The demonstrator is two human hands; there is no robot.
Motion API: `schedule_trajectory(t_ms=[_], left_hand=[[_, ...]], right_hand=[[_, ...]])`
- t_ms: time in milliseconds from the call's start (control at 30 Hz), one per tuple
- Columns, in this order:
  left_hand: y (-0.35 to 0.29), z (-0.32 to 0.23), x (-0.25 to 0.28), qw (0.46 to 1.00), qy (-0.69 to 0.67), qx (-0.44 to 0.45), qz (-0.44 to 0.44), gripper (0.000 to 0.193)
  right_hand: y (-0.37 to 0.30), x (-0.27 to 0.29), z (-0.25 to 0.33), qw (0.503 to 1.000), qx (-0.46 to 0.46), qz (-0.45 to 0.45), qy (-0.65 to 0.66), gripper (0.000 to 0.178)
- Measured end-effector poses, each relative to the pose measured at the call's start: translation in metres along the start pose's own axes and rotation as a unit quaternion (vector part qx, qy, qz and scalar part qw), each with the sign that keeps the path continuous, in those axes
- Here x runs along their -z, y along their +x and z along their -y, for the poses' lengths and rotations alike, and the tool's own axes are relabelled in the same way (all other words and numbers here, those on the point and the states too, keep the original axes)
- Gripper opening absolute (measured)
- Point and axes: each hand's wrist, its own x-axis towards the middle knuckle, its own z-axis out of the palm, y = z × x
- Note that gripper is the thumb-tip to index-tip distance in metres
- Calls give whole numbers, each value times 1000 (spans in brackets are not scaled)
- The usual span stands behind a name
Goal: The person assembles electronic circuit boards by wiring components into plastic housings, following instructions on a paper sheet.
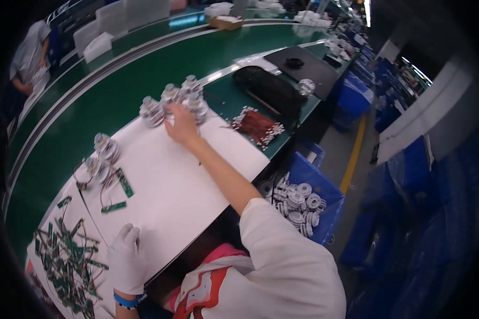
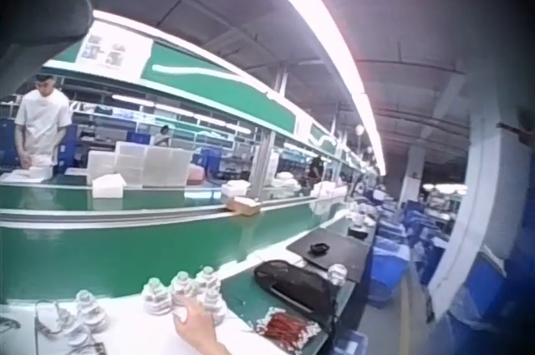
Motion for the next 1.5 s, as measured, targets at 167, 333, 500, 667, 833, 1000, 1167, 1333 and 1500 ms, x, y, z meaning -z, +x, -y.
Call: schedule_trajectory(t_ms=[167,333,500,667,833,1000,1167,1333,1500], left_hand=[[4,2,-33,997,-49,-50,-20,24],[2,11,-37,991,-108,-42,-63,22],[9,22,-35,983,-166,-48,-59,19],[15,29,-33,980,-198,-15,-25,15],[8,38,-34,983,-182,20,-26,16],[5,51,-30,986,-154,24,-57,18],[-42,57,7,988,-18,101,-113,17],[-84,77,41,970,137,184,-78,8],[-94,77,41,957,155,222,-100,12]], right_hand=[[-5,-6,16,987,-106,106,-53,28],[-9,-15,15,984,-106,141,0,16],[-5,0,32,917,-281,204,198,18],[-2,15,38,850,-303,298,311,18],[-4,22,38,738,-320,379,457,17],[-15,12,48,638,-304,474,525,16],[-33,1,55,689,-339,402,499,15],[-36,4,26,679,-361,368,523,13],[-40,0,35,688,-356,345,531,17]])
